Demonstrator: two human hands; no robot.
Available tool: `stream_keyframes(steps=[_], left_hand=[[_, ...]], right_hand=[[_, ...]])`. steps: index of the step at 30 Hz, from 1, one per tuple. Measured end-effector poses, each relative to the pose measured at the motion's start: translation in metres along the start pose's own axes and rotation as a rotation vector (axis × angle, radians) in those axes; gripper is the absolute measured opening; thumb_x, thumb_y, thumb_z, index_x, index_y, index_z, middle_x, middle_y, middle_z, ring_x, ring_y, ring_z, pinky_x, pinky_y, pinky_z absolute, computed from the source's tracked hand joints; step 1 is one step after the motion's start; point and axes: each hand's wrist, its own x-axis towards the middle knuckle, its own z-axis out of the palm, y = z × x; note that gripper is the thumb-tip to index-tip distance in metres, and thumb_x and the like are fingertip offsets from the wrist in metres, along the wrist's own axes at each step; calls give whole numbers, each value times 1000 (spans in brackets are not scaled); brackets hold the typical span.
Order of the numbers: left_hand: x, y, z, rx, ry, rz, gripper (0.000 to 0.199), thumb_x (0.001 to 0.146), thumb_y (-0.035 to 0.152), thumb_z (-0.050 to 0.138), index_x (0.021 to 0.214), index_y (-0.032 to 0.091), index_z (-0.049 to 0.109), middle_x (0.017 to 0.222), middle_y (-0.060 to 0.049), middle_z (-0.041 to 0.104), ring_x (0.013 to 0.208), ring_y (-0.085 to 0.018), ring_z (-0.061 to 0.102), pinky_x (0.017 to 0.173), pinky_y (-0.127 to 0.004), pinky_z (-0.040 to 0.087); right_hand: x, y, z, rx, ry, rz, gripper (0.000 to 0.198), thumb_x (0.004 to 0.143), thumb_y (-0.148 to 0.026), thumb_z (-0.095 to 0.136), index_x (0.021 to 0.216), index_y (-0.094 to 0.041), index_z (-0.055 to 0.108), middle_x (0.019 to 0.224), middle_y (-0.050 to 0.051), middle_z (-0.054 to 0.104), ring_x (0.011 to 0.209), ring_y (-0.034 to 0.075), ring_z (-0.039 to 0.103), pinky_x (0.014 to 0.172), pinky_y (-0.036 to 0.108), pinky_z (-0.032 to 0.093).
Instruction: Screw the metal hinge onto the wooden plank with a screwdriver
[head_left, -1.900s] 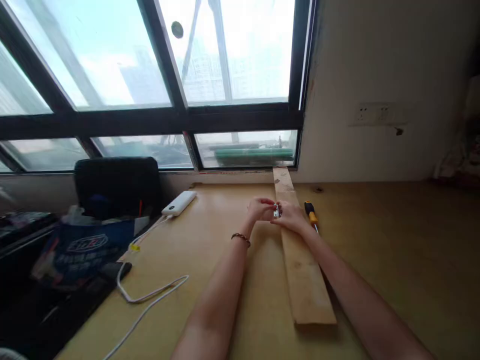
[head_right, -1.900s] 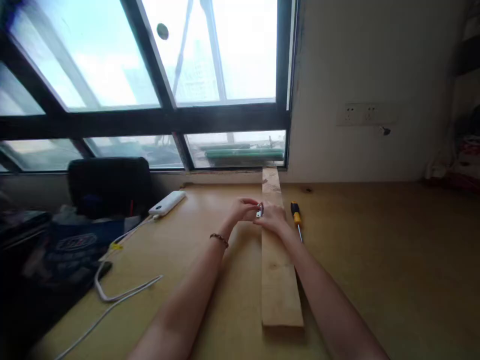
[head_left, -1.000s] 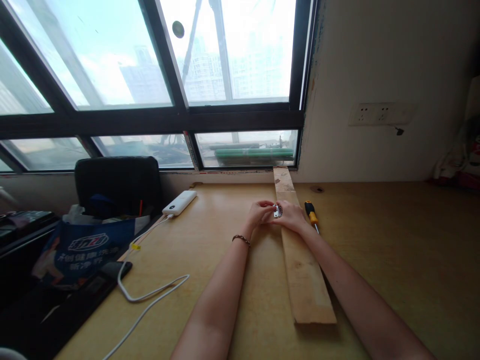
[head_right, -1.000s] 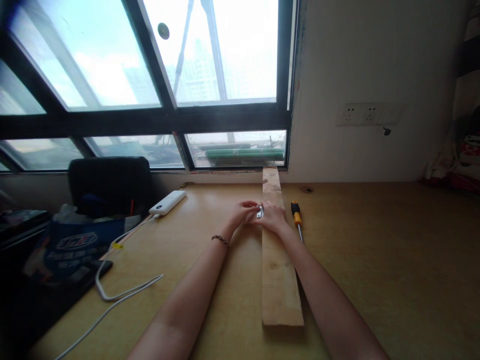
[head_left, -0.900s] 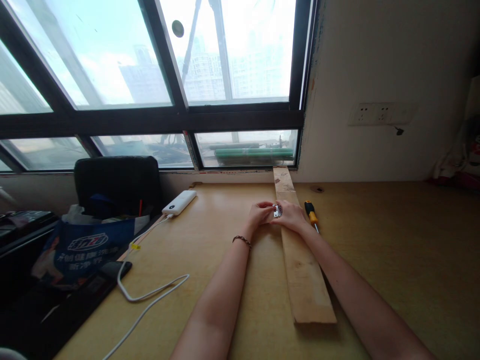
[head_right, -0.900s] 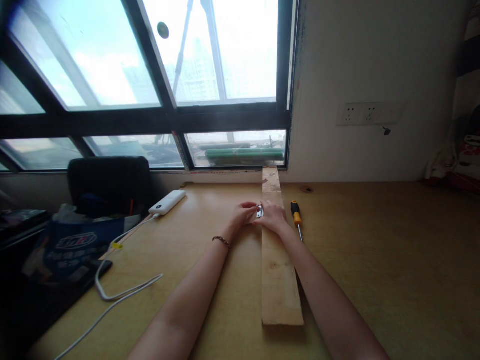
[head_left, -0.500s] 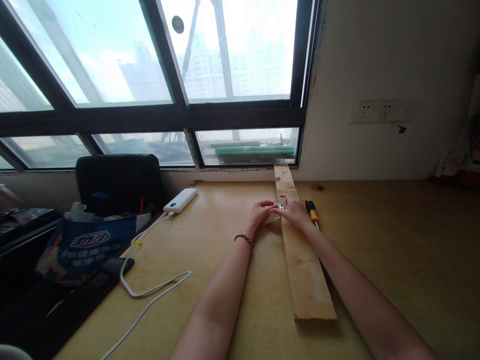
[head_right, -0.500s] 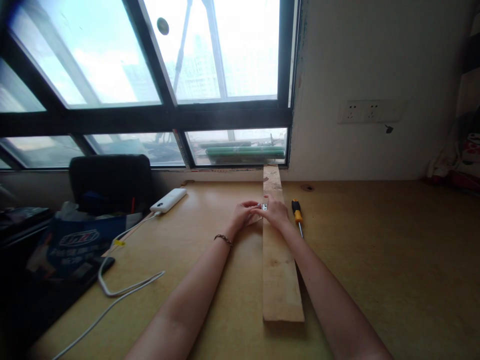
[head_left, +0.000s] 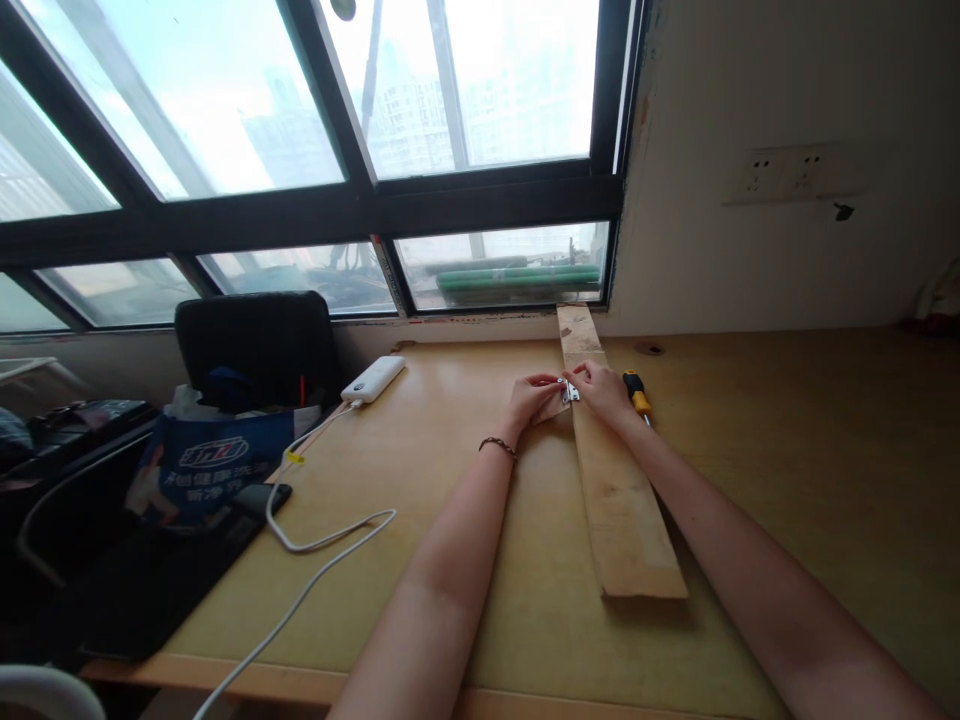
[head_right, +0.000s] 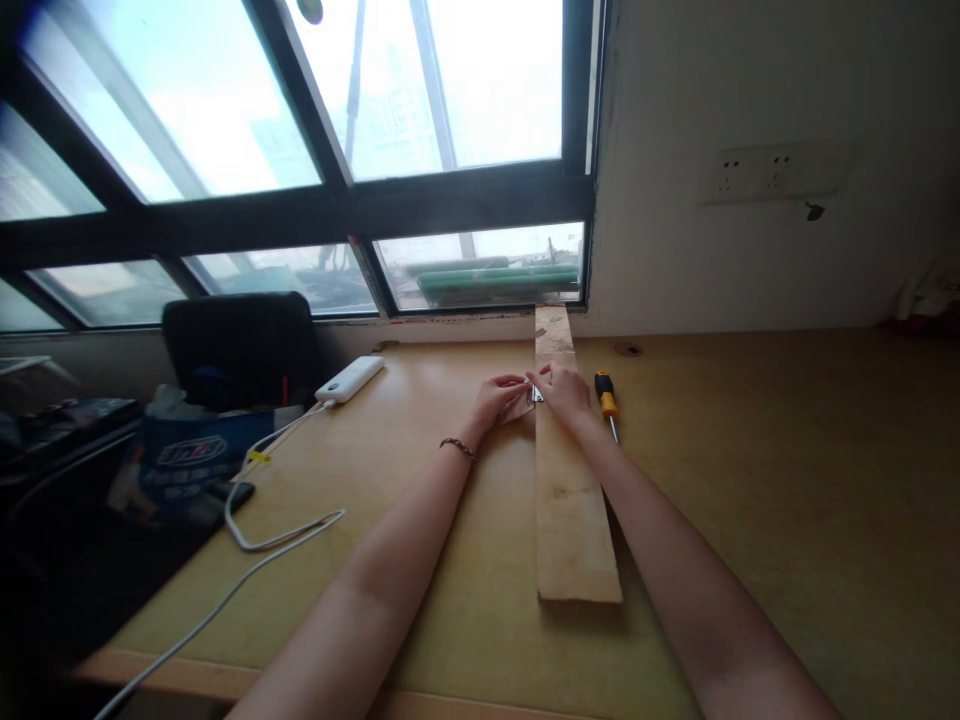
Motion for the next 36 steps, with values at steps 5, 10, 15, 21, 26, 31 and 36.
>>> stream_keyframes(steps=[5, 10, 15, 21, 26, 31, 36], left_hand=[[0, -2, 2, -36, -12, 7, 34, 51, 33, 74, 77, 12, 67, 74, -7, 67, 68, -15, 60, 70, -28, 45], [-5, 1, 6, -61, 32, 18, 32, 51, 31, 74, 75, 12, 67, 72, -6, 67, 68, -14, 59, 69, -28, 45], [-9, 4, 7, 5, 69, 82, 30, 54, 34, 72, 75, 13, 68, 76, -5, 67, 70, -14, 59, 71, -27, 45], [-7, 3, 8, -12, 95, 63, 32, 52, 35, 73, 75, 14, 68, 76, -6, 67, 72, -16, 59, 73, -28, 46], [-6, 3, 8, 11, 107, 69, 31, 52, 35, 73, 74, 14, 68, 74, -5, 67, 71, -16, 59, 72, -28, 46], [-6, 6, 4, 91, 81, 129, 26, 51, 32, 73, 69, 15, 68, 73, -4, 65, 71, -15, 58, 71, -26, 44], [-6, 8, 4, 84, 89, 93, 28, 51, 34, 73, 71, 14, 68, 73, -4, 66, 72, -15, 58, 71, -27, 44]], right_hand=[[-1, 1, 0, -1, 18, -5, 45, 79, -57, 38, 87, -19, 62, 71, 5, 64, 67, 17, 56, 53, 24, 29], [-3, -1, -2, -3, 13, -25, 39, 82, -50, 38, 86, -20, 62, 71, 4, 65, 68, 16, 57, 54, 24, 29], [-5, -3, -4, -10, -39, -38, 31, 79, -45, 45, 91, -23, 62, 72, 1, 65, 64, 14, 57, 51, 23, 29], [-7, -8, -7, -83, -78, -66, 32, 71, -43, 53, 96, -27, 63, 79, 1, 66, 72, 16, 59, 55, 23, 34], [-8, -9, -6, -100, -94, -89, 31, 70, -42, 54, 97, -29, 63, 84, 0, 67, 76, 18, 60, 59, 24, 37], [-8, -9, -4, -117, -80, -90, 30, 71, -43, 52, 97, -30, 63, 87, 1, 67, 79, 20, 60, 61, 25, 39], [-9, -11, -6, -132, -111, -81, 31, 72, -43, 52, 97, -29, 63, 89, 2, 67, 81, 20, 60, 62, 26, 40]])
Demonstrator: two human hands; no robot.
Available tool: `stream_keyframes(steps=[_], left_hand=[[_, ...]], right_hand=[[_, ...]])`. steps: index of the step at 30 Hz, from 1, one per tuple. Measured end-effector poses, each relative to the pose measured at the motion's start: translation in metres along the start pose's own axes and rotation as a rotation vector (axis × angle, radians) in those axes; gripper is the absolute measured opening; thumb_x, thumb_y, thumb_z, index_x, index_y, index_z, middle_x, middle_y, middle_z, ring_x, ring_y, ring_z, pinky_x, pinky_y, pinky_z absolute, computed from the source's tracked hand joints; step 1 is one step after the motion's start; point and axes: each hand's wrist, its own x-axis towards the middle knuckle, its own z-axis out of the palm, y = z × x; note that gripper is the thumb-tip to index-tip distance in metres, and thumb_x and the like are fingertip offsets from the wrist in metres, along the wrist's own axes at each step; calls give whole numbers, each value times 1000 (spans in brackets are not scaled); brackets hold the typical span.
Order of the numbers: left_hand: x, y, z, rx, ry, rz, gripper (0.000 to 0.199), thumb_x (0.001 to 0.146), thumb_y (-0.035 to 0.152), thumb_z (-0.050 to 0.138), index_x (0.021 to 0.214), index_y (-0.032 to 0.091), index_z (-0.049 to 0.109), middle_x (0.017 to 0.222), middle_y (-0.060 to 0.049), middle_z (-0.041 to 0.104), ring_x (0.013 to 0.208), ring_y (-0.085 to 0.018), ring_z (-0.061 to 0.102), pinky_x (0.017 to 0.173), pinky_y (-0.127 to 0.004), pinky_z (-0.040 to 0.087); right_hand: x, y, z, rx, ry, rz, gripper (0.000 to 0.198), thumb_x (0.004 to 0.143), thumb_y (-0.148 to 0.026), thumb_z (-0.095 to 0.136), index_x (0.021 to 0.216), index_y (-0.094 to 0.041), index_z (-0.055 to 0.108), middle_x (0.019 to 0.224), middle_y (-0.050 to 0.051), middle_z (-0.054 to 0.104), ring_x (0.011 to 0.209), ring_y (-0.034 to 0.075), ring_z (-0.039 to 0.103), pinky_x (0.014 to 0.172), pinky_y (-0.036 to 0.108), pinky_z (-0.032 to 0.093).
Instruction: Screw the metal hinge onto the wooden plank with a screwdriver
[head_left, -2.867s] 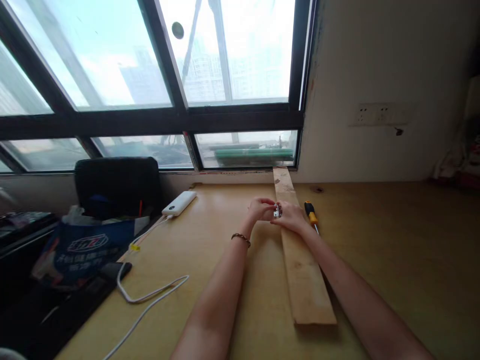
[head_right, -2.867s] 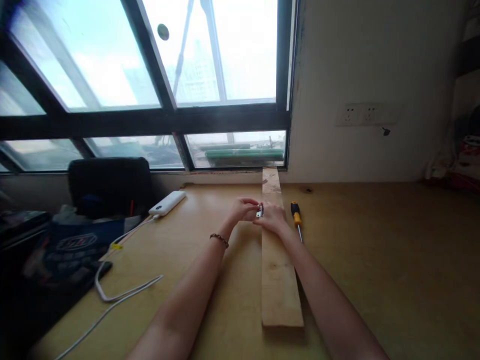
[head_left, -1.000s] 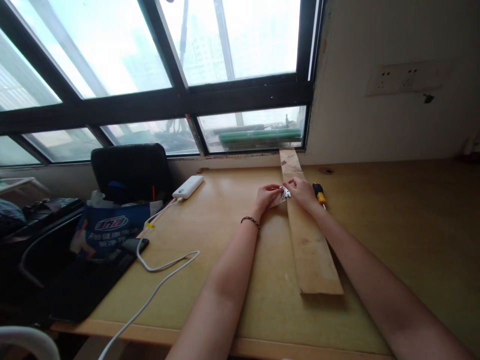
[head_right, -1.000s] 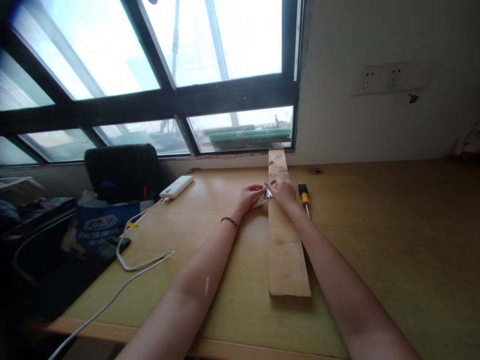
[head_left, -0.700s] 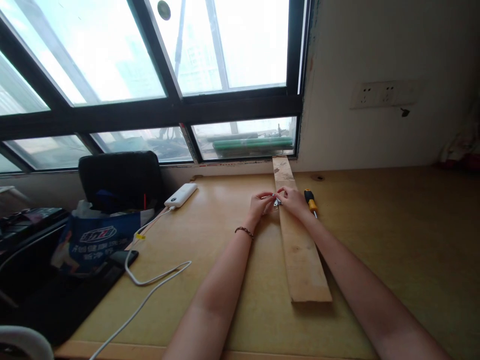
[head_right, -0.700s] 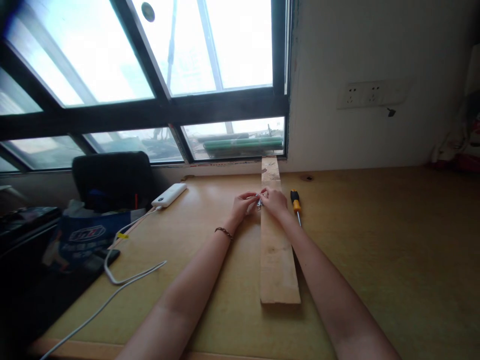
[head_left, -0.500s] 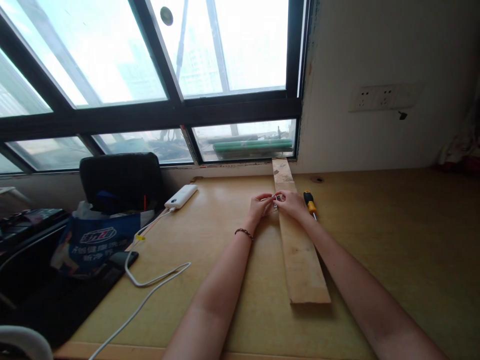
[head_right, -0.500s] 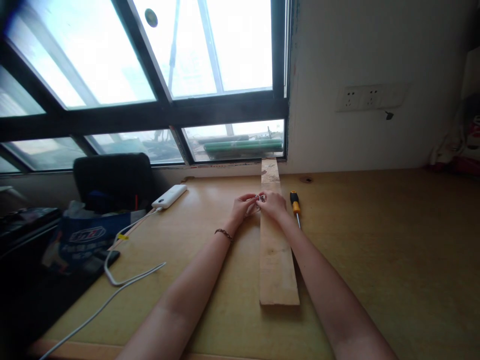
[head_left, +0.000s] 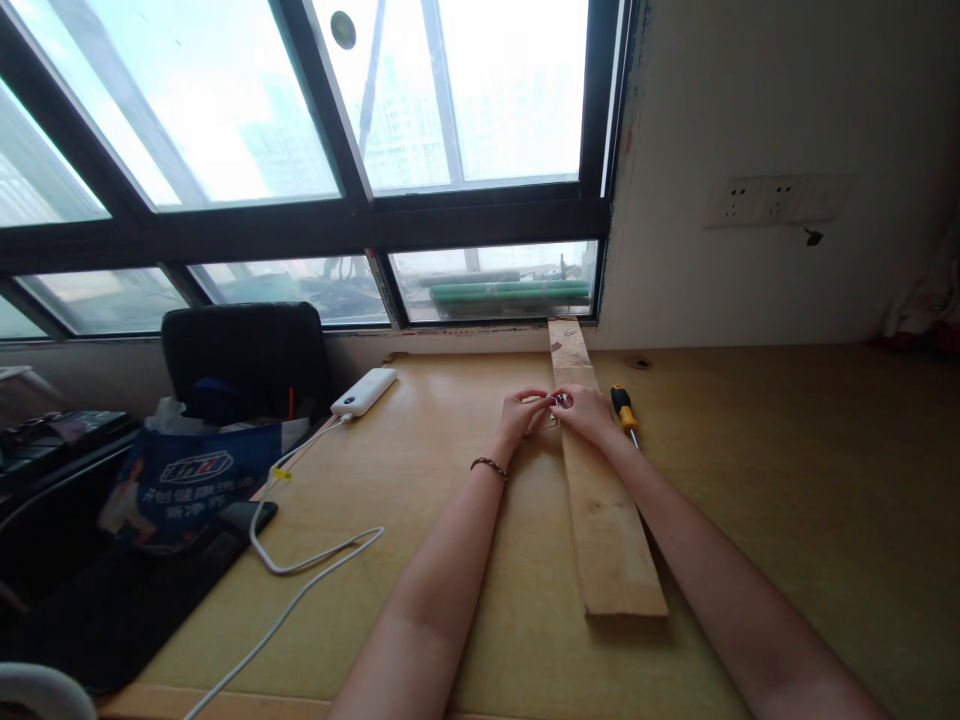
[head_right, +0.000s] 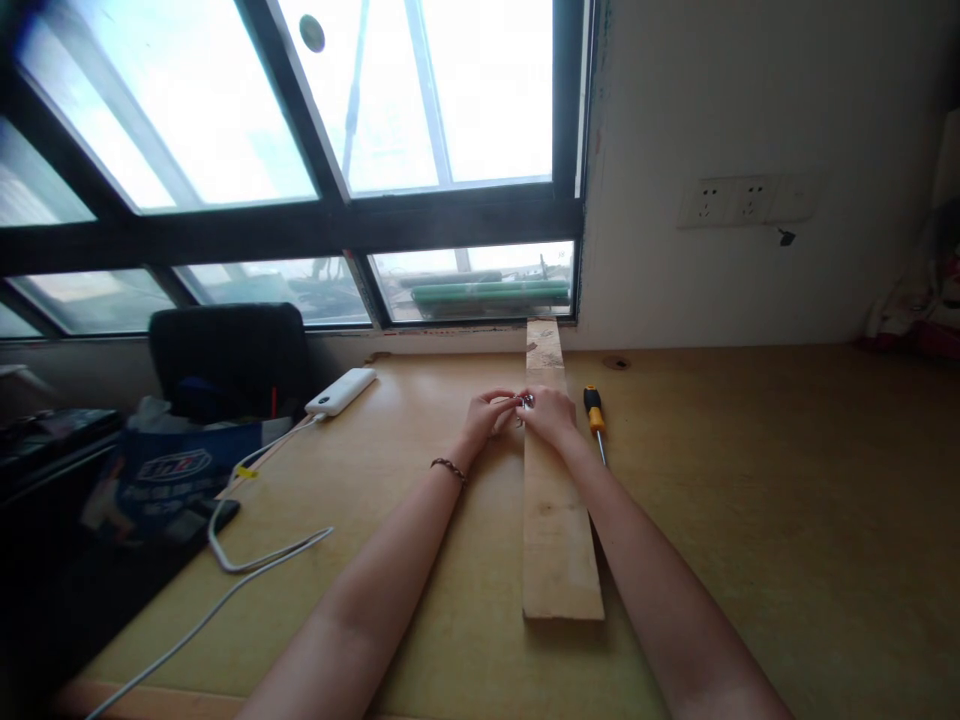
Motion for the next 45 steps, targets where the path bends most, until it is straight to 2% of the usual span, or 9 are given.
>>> stream_keyframes(steps=[3, 11, 18, 21, 24, 31, 35, 40, 45], left_hand=[[-2, 1, 1, -80, 12, -91, 32, 52, 35, 72, 75, 13, 68, 71, -5, 66, 67, -15, 58, 68, -27, 44], [-7, 8, 2, -37, -40, -10, 29, 55, 35, 71, 76, 15, 68, 79, -4, 66, 73, -15, 58, 68, -25, 43], [4, -1, -8, -35, 232, -5, 27, 62, 33, 63, 80, 14, 66, 77, -7, 66, 74, -16, 58, 69, -26, 42], [8, -7, -12, 183, 251, 52, 20, 68, 30, 57, 77, 14, 65, 72, -7, 64, 70, -15, 57, 66, -26, 41], [4, -13, -10, 575, 133, 113, 17, 75, 28, 51, 78, 15, 62, 72, -7, 63, 67, -16, 56, 64, -27, 40], [-25, -7, 1, 1470, -82, 323, 19, 83, 13, 37, 91, 14, 55, 94, -11, 58, 92, -20, 51, 77, -31, 39], [-40, 9, -36, 1662, -215, 346, 21, 84, 12, 34, 92, 13, 54, 96, -12, 56, 90, -20, 52, 72, -30, 41], [-56, 31, -123, 1762, -255, 302, 19, 82, 9, 37, 89, 12, 55, 93, -11, 57, 88, -20, 54, 71, -27, 41], [-69, 47, -184, 1736, -252, 223, 20, 82, 6, 36, 85, 12, 55, 91, -11, 58, 83, -18, 57, 71, -26, 42]], right_hand=[[0, -1, -1, -14, -5, 10, 31, 73, -42, 51, 98, -28, 63, 88, 2, 67, 81, 20, 60, 62, 26, 39], [0, -1, 0, -21, -5, 14, 29, 72, -40, 51, 96, -28, 63, 86, 2, 67, 81, 20, 60, 63, 26, 39], [0, 1, 3, -2, 19, 0, 31, 72, -42, 52, 98, -29, 62, 89, 2, 67, 82, 20, 59, 63, 26, 38], [1, 3, 2, 52, 47, 7, 36, 72, -47, 53, 100, -26, 61, 84, 3, 66, 76, 19, 59, 60, 25, 36], [3, 7, 2, 156, 84, 35, 43, 71, -52, 52, 102, -22, 60, 74, 3, 64, 66, 16, 58, 54, 23, 34], [6, 14, 9, 358, 235, 49, 37, 72, -48, 52, 90, -17, 63, 55, -2, 52, 52, 13, 49, 51, 22, 31], [4, 15, -6, 433, 379, 74, 31, 73, -43, 49, 80, -16, 63, 50, -3, 46, 48, 12, 44, 51, 23, 29], [-10, -2, -43, 575, 510, 126, 31, 72, -41, 49, 77, -14, 64, 55, -1, 51, 50, 11, 42, 50, 23, 28], [-51, -36, -50, 677, 382, 93, 28, 70, -39, 51, 73, -14, 63, 51, -2, 47, 49, 11, 40, 48, 23, 26]])
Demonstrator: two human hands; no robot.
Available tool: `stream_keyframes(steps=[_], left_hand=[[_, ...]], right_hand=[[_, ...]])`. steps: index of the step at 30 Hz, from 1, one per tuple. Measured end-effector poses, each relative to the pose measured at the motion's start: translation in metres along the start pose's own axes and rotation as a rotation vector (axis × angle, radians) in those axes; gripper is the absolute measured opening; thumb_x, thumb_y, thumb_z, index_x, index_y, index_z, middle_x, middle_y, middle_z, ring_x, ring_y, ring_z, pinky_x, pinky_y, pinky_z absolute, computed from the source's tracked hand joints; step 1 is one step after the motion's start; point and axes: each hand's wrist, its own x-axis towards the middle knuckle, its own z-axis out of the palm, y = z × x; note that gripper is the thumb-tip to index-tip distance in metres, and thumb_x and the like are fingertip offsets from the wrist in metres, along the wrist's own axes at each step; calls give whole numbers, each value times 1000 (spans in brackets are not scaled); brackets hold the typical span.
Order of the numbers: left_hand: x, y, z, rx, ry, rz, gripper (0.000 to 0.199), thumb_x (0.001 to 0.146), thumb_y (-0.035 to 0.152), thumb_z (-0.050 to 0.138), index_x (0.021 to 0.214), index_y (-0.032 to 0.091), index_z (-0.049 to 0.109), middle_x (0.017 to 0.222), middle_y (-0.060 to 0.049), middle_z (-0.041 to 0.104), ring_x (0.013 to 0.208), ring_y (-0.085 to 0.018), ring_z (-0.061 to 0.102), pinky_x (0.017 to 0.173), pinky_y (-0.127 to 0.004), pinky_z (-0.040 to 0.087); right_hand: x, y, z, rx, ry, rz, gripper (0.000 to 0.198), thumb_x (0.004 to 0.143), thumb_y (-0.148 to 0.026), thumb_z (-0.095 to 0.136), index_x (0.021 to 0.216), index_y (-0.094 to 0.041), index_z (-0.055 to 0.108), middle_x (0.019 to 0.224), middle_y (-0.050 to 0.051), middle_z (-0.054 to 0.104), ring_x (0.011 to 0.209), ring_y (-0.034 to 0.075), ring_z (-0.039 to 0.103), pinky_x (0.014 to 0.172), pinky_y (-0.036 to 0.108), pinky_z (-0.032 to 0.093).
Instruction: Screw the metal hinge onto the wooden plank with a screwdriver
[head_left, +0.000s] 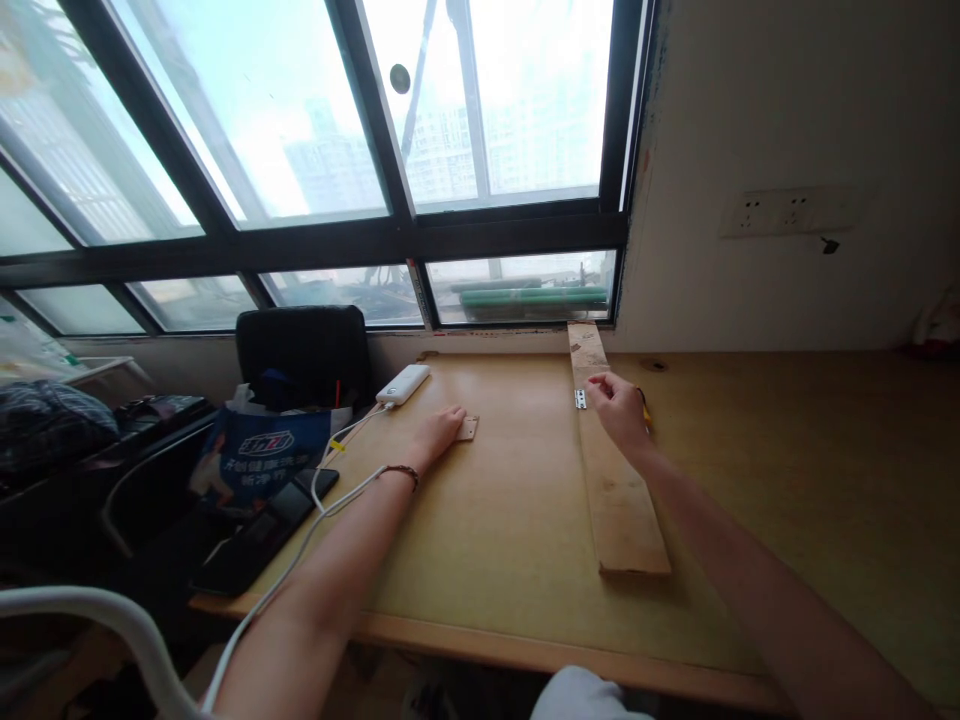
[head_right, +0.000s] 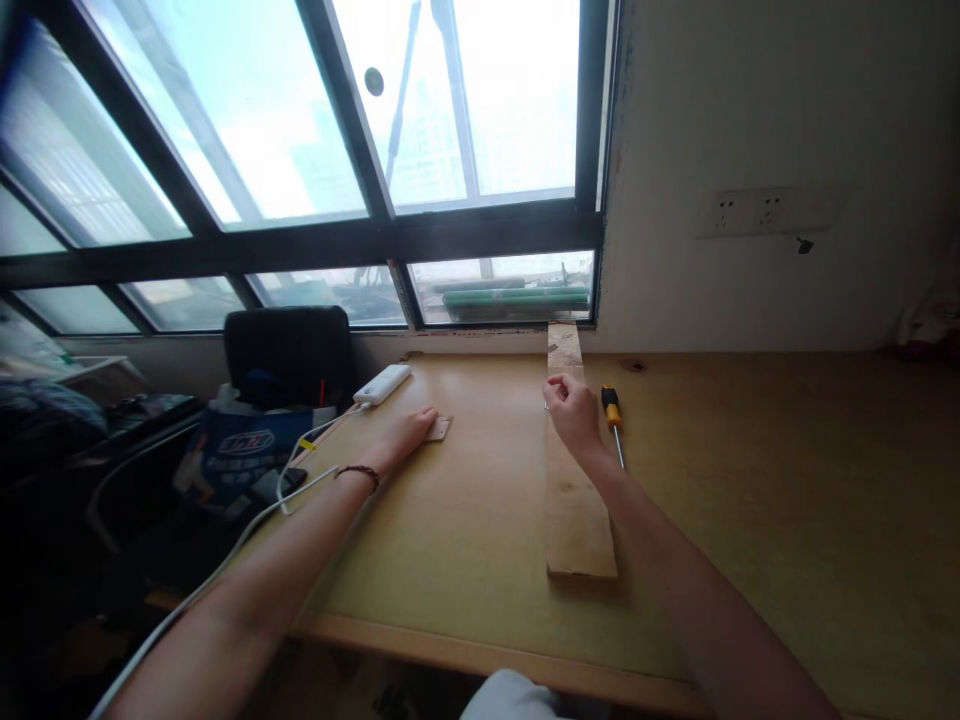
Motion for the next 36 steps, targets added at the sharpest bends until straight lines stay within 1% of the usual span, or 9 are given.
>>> stream_keyframes(steps=[6, 10, 16, 19, 22, 25, 28, 31, 36], left_hand=[[1, -3, 7, -58, 45, -118, 17, 82, 10, 37, 83, 13, 55, 88, -10, 60, 82, -18, 58, 71, -26, 42], [11, -5, 15, -125, 55, -158, 18, 83, 13, 37, 82, 14, 55, 86, -10, 60, 79, -17, 59, 70, -26, 43], [15, -16, 19, -329, 121, -169, 19, 83, 15, 37, 82, 15, 56, 91, -10, 62, 83, -17, 59, 73, -26, 43], [20, -2, 10, -539, 360, -262, 17, 81, 18, 42, 86, 17, 58, 104, -10, 60, 95, -18, 56, 81, -29, 41], [25, 40, -7, -925, 641, -473, 22, 78, 30, 48, 88, 15, 60, 90, -9, 63, 84, -18, 58, 74, -29, 44], [20, 100, -25, -1534, 483, -506, 34, 69, 39, 59, 88, 11, 61, 75, -7, 62, 63, -12, 56, 57, -23, 42], [1, 150, -39, -1867, 249, -401, 34, 62, 36, 67, 84, 11, 63, 69, -4, 60, 51, -5, 47, 50, -19, 36], [-17, 175, -47, -1966, 128, -355, 28, 60, 33, 70, 77, 11, 65, 65, -3, 60, 52, -5, 46, 51, -19, 36], [-24, 180, -49, -1995, 126, -359, 27, 61, 32, 70, 78, 12, 68, 71, -6, 64, 58, -8, 51, 57, -22, 40]], right_hand=[[-73, -5, 27, 436, -369, 450, 25, 63, -36, 58, 78, -15, 58, 54, -5, 44, 46, 8, 38, 45, 22, 29], [-102, -12, 39, 664, -494, 725, 28, 57, -28, 63, 81, -16, 54, 72, 1, 53, 59, 10, 52, 55, 24, 39], [-112, -17, 41, 823, -534, 779, 29, 51, -20, 67, 76, -16, 53, 83, 5, 57, 72, 15, 58, 69, 29, 43], [-111, -15, 41, 895, -498, 753, 30, 48, -17, 68, 74, -16, 53, 82, 5, 59, 81, 17, 59, 78, 31, 43], [-109, -14, 40, 920, -444, 672, 33, 48, -18, 71, 75, -16, 53, 84, 6, 61, 89, 19, 60, 85, 33, 42], [-104, -13, 38, 918, -361, 594, 36, 52, -25, 73, 80, -17, 52, 87, 7, 63, 91, 20, 61, 87, 34, 42], [-98, -10, 34, 879, -266, 545, 36, 59, -32, 70, 86, -17, 51, 86, 7, 65, 84, 20, 64, 81, 35, 47], [-96, -4, 29, 761, -245, 489, 33, 65, -39, 66, 85, -16, 54, 83, 8, 67, 75, 20, 65, 70, 34, 50], [-96, 0, 26, 604, -188, 412, 30, 68, -42, 62, 81, -15, 60, 79, 7, 67, 72, 19, 64, 60, 28, 49]])
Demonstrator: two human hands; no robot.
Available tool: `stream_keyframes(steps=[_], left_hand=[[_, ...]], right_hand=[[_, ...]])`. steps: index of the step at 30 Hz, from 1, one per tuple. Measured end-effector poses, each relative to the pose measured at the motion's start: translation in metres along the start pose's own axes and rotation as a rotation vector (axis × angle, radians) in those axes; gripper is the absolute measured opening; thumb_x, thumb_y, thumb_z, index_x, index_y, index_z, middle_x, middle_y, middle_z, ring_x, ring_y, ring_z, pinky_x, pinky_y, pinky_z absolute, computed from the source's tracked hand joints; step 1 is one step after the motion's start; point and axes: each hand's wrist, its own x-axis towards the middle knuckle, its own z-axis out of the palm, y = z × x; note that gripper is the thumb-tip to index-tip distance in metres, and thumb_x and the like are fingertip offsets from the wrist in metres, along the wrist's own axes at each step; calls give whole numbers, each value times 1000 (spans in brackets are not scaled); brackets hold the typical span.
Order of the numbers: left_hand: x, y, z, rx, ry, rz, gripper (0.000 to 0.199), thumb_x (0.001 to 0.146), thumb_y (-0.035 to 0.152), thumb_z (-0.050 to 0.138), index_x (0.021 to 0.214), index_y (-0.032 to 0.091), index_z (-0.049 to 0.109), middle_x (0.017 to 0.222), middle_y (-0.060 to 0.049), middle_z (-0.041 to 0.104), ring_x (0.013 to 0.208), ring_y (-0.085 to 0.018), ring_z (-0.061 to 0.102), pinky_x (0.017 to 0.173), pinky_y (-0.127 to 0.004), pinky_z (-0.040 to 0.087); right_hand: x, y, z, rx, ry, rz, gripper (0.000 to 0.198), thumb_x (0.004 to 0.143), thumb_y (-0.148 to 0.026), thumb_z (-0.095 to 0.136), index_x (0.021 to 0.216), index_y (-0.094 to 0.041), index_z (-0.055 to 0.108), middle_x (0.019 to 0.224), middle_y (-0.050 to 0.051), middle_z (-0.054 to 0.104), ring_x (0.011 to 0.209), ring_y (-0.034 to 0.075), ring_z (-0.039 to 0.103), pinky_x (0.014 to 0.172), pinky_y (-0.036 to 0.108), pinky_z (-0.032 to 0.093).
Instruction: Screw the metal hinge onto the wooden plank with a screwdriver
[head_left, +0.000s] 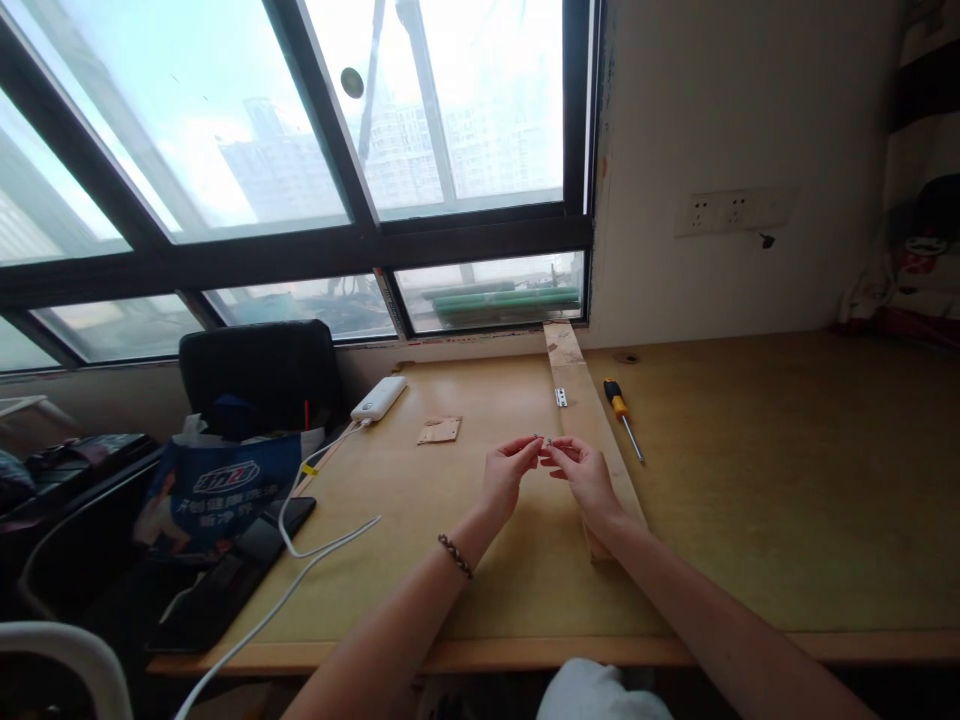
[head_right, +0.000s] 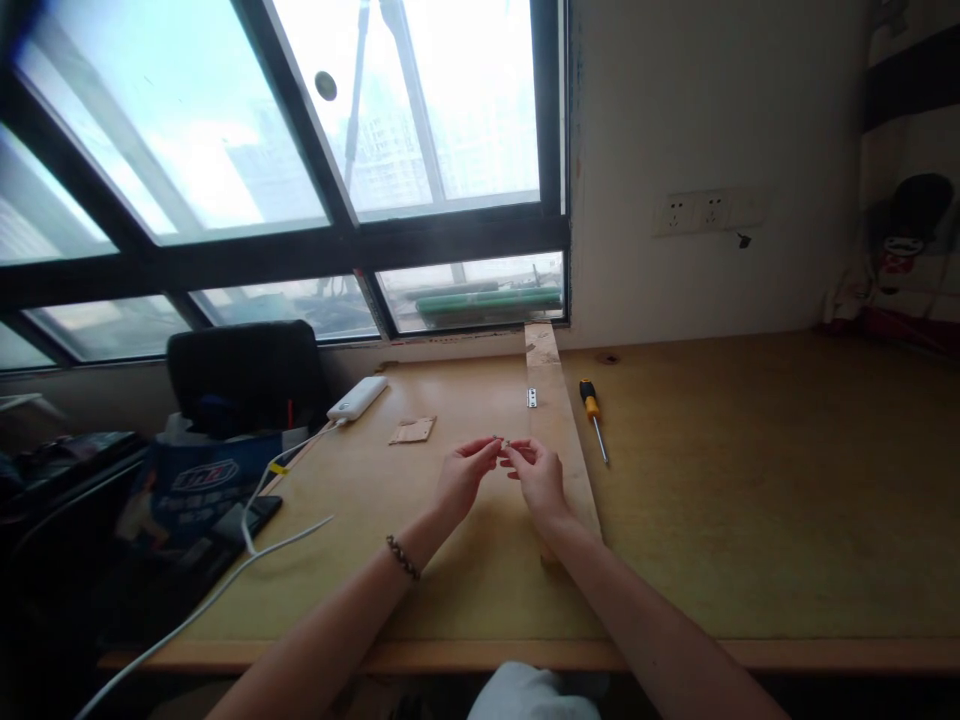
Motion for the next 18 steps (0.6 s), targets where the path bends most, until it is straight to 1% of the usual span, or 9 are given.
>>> stream_keyframes(steps=[4, 6, 9, 12, 18], left_hand=[[-1, -1, 2, -12, -51, -27, 30, 63, 35, 68, 82, 12, 69, 74, -7, 65, 63, -9, 55, 66, -25, 45], [-3, -2, 5, 3, -85, -44, 33, 64, 38, 67, 85, 12, 68, 74, -7, 65, 64, -10, 56, 68, -27, 46], [-7, -3, 8, 26, -95, -39, 35, 66, 41, 65, 86, 12, 67, 71, -6, 64, 61, -10, 56, 65, -27, 47], [-7, -4, 10, 73, -99, 21, 34, 69, 42, 61, 82, 11, 67, 65, -5, 62, 58, -10, 54, 59, -25, 46], [-11, -5, 13, 288, -105, 183, 28, 74, 39, 55, 83, 14, 65, 59, -2, 58, 55, -11, 52, 55, -23, 45]], right_hand=[[1, 0, 0, -91, 92, -70, 28, 67, -39, 63, 80, -15, 65, 77, 7, 67, 69, 17, 61, 57, 25, 46], [2, 0, 0, -85, 99, -91, 26, 66, -37, 64, 80, -14, 67, 76, 7, 68, 68, 16, 60, 58, 26, 47], [2, 1, 0, -36, 89, -87, 25, 65, -34, 64, 81, -15, 69, 78, 7, 69, 69, 18, 61, 62, 29, 49], [0, -2, 0, -66, 93, -87, 25, 65, -33, 63, 81, -15, 70, 74, 6, 69, 65, 18, 61, 60, 30, 49], [0, -4, -2, -239, 120, -170, 24, 67, -35, 60, 77, -15, 71, 68, 6, 68, 58, 15, 57, 50, 25, 43]])
